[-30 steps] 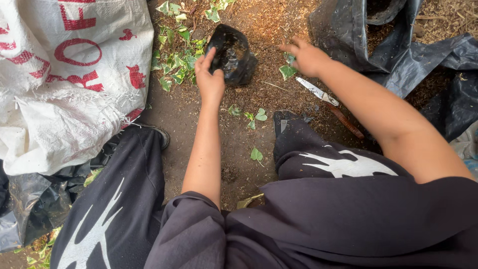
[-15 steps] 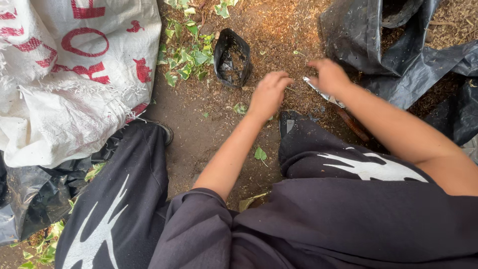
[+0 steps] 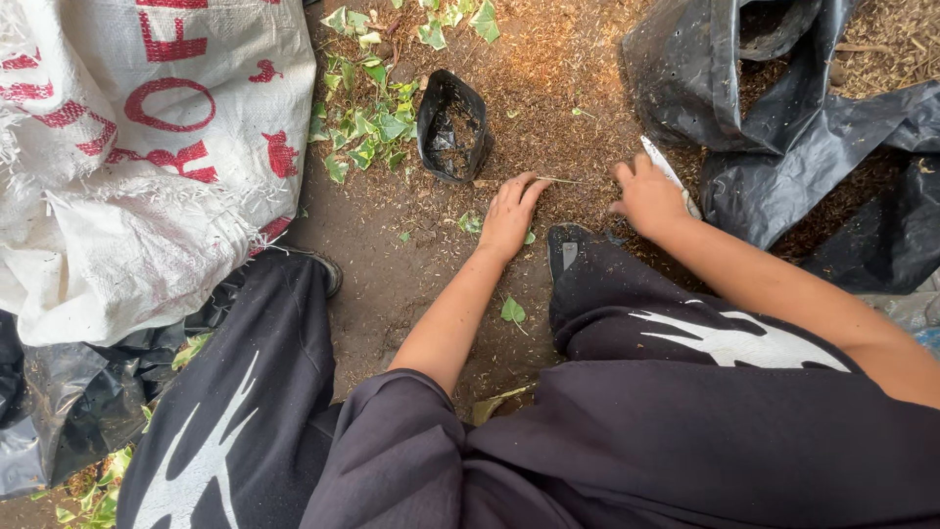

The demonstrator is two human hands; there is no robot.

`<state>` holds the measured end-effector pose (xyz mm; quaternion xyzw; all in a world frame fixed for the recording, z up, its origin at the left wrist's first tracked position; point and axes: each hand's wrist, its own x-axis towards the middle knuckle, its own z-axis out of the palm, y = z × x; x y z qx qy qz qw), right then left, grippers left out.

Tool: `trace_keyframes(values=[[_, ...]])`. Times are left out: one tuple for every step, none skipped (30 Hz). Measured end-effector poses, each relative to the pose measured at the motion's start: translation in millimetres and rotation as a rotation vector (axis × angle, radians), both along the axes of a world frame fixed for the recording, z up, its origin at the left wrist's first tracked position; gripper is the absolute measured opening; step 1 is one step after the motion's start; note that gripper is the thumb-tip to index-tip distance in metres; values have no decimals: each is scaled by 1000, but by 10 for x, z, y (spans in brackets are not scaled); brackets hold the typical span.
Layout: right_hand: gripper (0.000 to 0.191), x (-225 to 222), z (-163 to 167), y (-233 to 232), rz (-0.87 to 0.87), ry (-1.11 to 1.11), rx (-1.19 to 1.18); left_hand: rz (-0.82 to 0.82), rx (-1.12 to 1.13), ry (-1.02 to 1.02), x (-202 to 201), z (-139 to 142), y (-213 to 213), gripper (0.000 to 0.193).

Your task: The person sits on the ground and pots small plants into black plastic bags. They place a plant into a bag, add soil, and press it down. The person repeats this process with multiple plants, arranging the finished potted plants on the ground.

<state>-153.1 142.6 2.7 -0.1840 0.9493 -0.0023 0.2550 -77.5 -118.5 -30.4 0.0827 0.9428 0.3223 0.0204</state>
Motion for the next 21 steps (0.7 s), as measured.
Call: trace_keyframes(values=[[72, 31, -61, -76, -77, -89, -15, -26, -4, 38, -25, 19, 10, 63], [81, 52, -119, -145, -154, -177, -26, -51, -4, 77, -77, 32, 40, 68], [90, 54, -165, -196, -231, -262, -37, -76, -3, 118, -127, 38, 76, 73], [85, 25, -187, -214, -178, -178, -173, -74, 9, 88, -170, 38, 110, 69], [81, -24, -197, -233, -122, -91, -311, -71, 17, 60, -212, 31, 131, 65], [77, -89, -193, -252, -64, -4, -447, -67, 26, 30, -234, 14, 141, 61], [71, -167, -183, -282, -143, -106, -485, -39, 47, -18, -230, -12, 136, 53], [66, -254, -174, -347, -217, -212, -521, -8, 69, -66, -204, -45, 118, 45], [62, -324, -146, -402, -289, -322, -557, 25, 90, -116, -151, -84, 83, 37], [60, -364, -119, -410, -318, -284, -610, 83, 132, -80, -56, -123, 33, 31], [59, -395, -91, -408, -351, -244, -665, 136, 172, -42, 46, -159, -30, 24], [58, -410, -59, -401, -382, -203, -718, 190, 213, -2, 143, -191, -89, 18], [51, -382, -42, -392, -274, -178, -603, 179, 203, -7, 269, -226, -157, 17], [45, -336, -44, -350, -167, -151, -488, 165, 192, -12, 392, -258, -230, 17], [39, -288, -40, -298, -63, -118, -376, 148, 180, -12, 478, -275, -287, 16], [31, -203, -69, -279, -27, -162, -352, 105, 165, -17, 557, -282, -325, 18], [23, -99, -113, -281, 9, -204, -328, 62, 151, -19, 622, -275, -349, 19], [16, -32, -161, -299, 42, -237, -303, 14, 137, -15, 644, -267, -366, 21], [21, 20, -205, -334, 89, -231, -391, 4, 129, -15, 652, -250, -368, 21], [27, 71, -250, -386, 137, -228, -477, -3, 122, -17, 667, -236, -366, 22], [34, 81, -272, -423, 187, -226, -559, -8, 118, -21, 678, -221, -352, 23]])
